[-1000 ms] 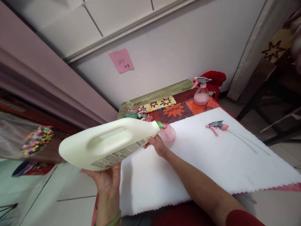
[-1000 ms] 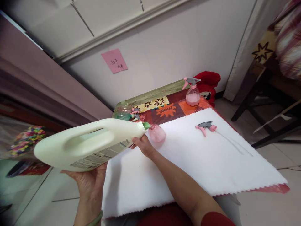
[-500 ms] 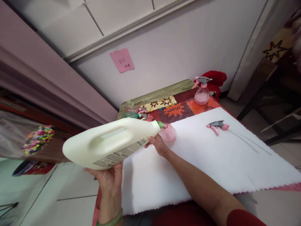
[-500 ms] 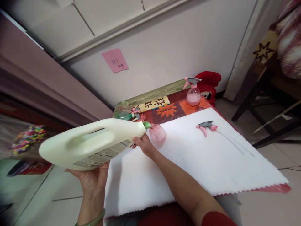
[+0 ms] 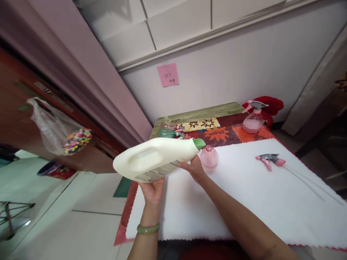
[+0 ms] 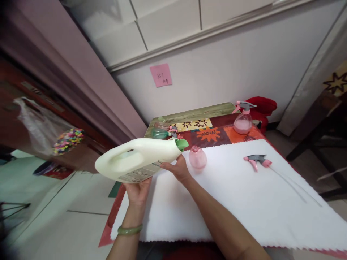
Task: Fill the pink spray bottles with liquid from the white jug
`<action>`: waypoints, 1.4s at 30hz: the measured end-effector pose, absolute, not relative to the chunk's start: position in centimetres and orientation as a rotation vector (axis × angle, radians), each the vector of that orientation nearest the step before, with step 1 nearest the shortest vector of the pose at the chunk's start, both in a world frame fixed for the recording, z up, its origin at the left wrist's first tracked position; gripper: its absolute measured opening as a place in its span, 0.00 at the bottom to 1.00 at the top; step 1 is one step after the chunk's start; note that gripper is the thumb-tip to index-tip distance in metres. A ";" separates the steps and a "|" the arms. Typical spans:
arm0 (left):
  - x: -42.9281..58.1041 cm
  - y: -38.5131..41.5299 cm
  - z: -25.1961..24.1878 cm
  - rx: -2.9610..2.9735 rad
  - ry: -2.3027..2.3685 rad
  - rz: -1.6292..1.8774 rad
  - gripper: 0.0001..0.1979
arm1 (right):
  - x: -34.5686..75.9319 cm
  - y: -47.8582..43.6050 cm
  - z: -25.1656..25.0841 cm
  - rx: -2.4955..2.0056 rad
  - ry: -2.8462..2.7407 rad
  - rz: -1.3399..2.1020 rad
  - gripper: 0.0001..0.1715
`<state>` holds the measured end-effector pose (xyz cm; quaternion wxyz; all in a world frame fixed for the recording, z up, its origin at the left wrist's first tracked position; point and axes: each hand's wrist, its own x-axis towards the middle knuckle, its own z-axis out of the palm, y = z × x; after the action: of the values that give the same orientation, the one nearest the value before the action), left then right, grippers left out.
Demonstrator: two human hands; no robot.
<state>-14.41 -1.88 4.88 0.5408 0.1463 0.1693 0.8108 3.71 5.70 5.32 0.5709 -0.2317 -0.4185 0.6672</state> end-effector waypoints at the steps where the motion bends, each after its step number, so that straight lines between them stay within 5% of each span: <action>1: -14.2 -1.8 4.8 0.319 0.397 1.930 0.28 | 3.5 5.5 5.8 -0.529 -0.992 1.564 0.37; 7: -12.0 -1.0 5.6 0.171 0.532 1.914 0.24 | 2.1 4.9 9.8 -0.432 -1.120 1.551 0.36; 16: -8.6 -1.6 3.4 0.140 0.701 1.694 0.19 | -1.4 6.4 14.8 -0.734 -1.611 1.077 0.45; 28: -6.3 -7.0 2.9 0.634 1.262 1.395 0.21 | -5.5 9.0 10.8 -0.912 -1.786 0.997 0.47; 33: -5.6 -5.5 2.7 0.959 1.395 1.288 0.19 | -4.0 7.6 11.2 -0.859 -1.787 1.011 0.56; 36: -4.4 -3.8 2.6 1.110 1.442 1.277 0.20 | 0.1 4.7 11.3 -0.772 -1.696 0.997 0.48; 42: -0.9 0.2 1.6 1.254 1.453 1.412 0.38 | 17.6 2.7 9.4 -1.019 -1.687 0.701 0.17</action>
<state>-0.88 0.18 1.65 0.3704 0.4888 0.5663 0.5505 17.60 2.74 9.40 0.5011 -0.4214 -0.6979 0.2902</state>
